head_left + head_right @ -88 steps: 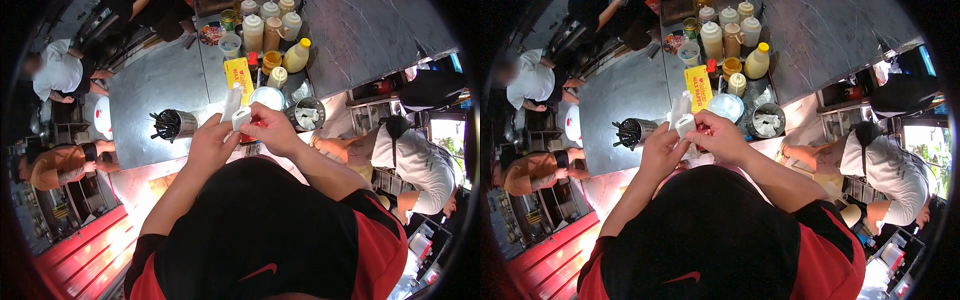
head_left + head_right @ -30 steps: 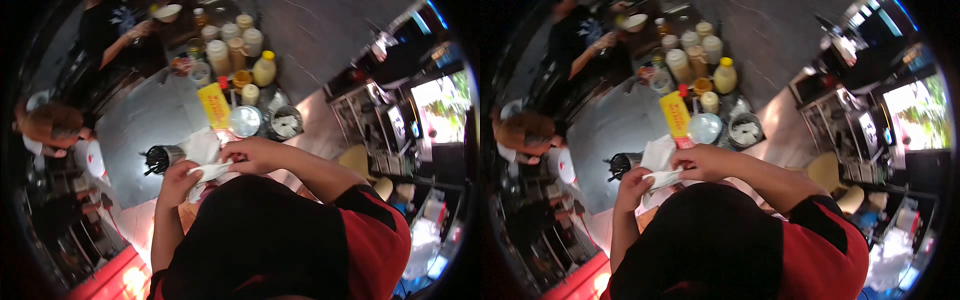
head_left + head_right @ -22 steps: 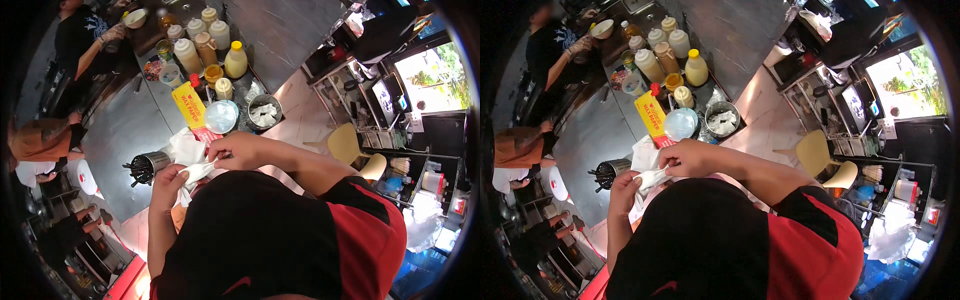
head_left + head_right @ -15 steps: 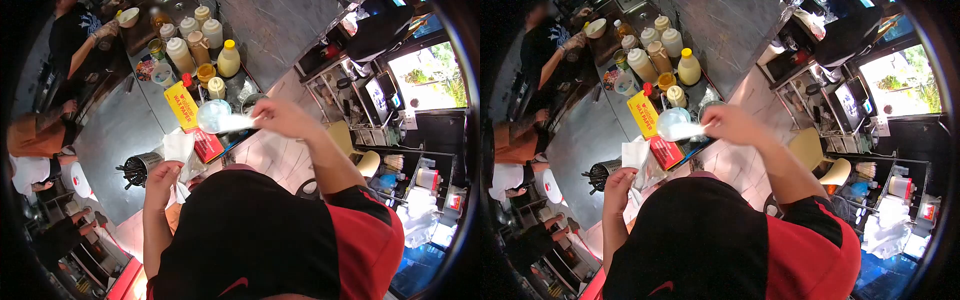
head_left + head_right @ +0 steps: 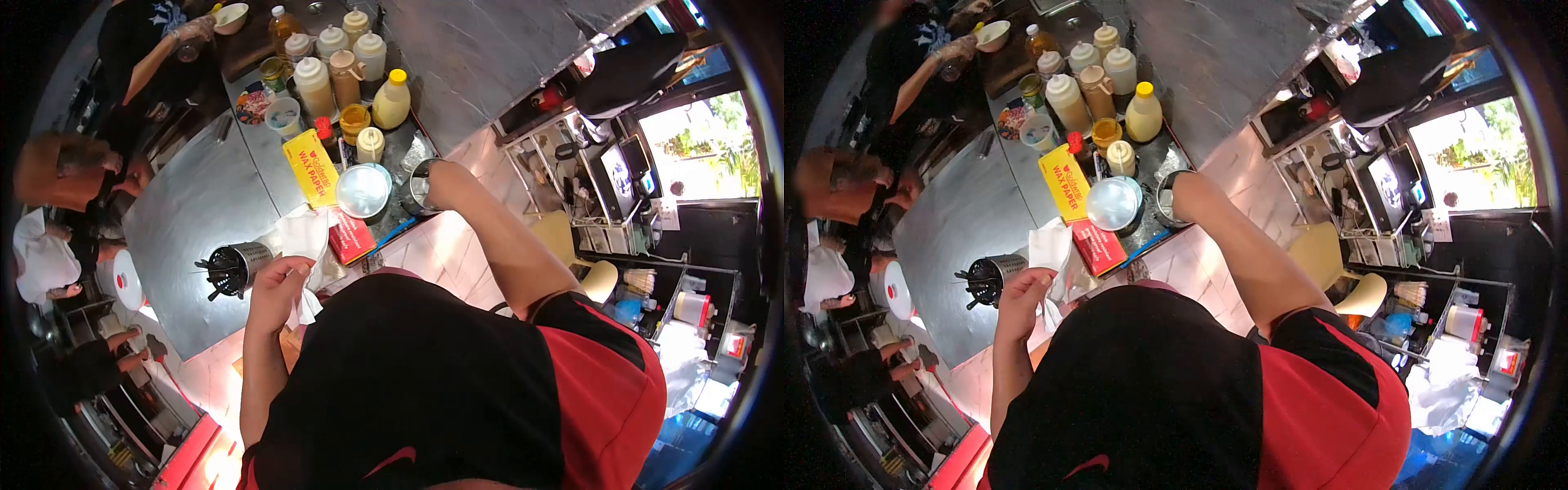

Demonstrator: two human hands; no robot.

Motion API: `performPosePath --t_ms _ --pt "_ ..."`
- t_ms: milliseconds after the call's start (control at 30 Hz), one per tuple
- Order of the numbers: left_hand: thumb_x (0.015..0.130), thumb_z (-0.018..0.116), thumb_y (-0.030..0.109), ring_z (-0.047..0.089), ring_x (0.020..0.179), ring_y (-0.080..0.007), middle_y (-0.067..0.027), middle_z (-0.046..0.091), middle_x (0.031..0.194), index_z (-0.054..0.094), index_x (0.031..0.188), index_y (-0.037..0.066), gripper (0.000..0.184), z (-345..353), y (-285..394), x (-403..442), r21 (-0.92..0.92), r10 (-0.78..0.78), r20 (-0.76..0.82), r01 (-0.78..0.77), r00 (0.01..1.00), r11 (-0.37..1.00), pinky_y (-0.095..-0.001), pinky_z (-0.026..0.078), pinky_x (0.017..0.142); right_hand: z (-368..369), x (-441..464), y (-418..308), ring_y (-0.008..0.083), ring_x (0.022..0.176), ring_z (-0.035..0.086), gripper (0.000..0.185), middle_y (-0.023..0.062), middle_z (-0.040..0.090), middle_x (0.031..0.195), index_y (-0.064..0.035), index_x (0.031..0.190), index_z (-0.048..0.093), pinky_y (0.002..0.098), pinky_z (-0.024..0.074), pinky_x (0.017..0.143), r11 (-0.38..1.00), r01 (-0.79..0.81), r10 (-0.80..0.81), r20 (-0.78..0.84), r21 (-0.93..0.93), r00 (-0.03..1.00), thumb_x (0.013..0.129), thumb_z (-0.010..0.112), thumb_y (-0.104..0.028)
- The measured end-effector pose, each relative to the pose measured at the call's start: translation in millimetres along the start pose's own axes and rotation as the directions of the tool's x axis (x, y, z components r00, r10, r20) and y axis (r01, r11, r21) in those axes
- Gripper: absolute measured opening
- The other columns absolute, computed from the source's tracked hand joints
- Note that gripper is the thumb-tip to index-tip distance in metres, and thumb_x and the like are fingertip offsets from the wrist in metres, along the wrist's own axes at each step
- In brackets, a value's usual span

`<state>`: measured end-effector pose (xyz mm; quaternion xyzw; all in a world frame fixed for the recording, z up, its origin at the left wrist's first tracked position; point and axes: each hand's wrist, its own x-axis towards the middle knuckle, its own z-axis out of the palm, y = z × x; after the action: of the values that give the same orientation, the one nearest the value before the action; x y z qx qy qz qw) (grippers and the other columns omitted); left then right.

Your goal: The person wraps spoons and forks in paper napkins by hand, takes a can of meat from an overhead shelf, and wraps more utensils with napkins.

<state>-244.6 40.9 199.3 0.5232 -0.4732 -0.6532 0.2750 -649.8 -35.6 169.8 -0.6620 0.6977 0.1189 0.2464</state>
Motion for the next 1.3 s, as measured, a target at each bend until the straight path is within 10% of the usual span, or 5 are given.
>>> performPosePath --t_ms 300,400,767,1167,1300 --pt "0.099 0.070 0.007 0.061 0.081 -0.0117 -0.0027 0.068 0.101 0.079 0.114 0.007 0.017 -13.0 -20.8 1.7 0.409 0.221 -0.121 -0.154 0.968 0.900 -0.0272 0.049 0.074 -76.0 -57.5 39.4 0.0327 0.093 0.075 0.025 0.0180 0.076 0.098 -0.0045 0.112 0.075 0.0435 0.0573 0.082 0.966 -0.017 0.018 0.000 0.258 1.000 0.089 0.074 -0.014" --pt "0.098 0.071 0.007 0.065 0.096 -0.0147 -0.0056 0.072 0.105 0.077 0.117 0.006 0.020 -6.5 -7.1 5.3 0.302 -0.027 -0.175 0.079 0.984 0.950 -0.0293 0.050 0.088 -84.4 -64.4 32.7 0.0193 0.083 0.067 0.022 0.0079 0.068 0.088 -0.0043 0.112 0.072 0.0355 0.0538 0.077 0.871 0.111 -0.129 0.006 0.478 0.992 0.093 0.075 -0.014" --pt "0.088 0.082 0.009 0.066 0.091 -0.0386 -0.0160 0.064 0.093 0.069 0.099 0.004 0.017 2.6 3.1 8.0 0.708 0.530 -0.204 -0.250 0.823 0.660 -0.0443 0.054 0.079 -34.7 -55.0 -41.8 0.0048 0.079 0.056 0.018 -0.0038 0.060 0.088 -0.0025 0.116 0.067 0.0240 0.0478 0.071 0.532 0.179 -0.403 0.061 0.828 0.913 0.099 0.072 -0.004" --pt "0.105 0.072 0.023 0.059 0.085 -0.0112 -0.0029 0.067 0.091 0.080 0.114 0.004 0.022 -4.4 -24.0 -10.3 -0.041 0.169 -0.274 -0.187 0.947 0.981 -0.0300 0.049 0.080 -4.3 -43.1 -118.9 0.0044 0.082 0.054 0.017 -0.0036 0.058 0.092 -0.0052 0.116 0.065 0.0232 0.0469 0.072 0.413 0.339 -0.697 0.054 0.845 0.715 0.101 0.074 -0.006" --pt "0.105 0.073 0.024 0.058 0.088 -0.0071 0.0011 0.068 0.091 0.078 0.109 0.002 0.023 -3.9 5.4 -19.2 0.167 0.016 -0.208 0.020 0.978 0.986 -0.0280 0.048 0.079 -11.1 -41.8 -126.2 0.0102 0.083 0.062 0.021 0.0017 0.066 0.089 -0.0046 0.118 0.064 0.0288 0.0517 0.076 0.471 0.446 -0.727 0.048 0.761 0.684 0.101 0.072 -0.011"
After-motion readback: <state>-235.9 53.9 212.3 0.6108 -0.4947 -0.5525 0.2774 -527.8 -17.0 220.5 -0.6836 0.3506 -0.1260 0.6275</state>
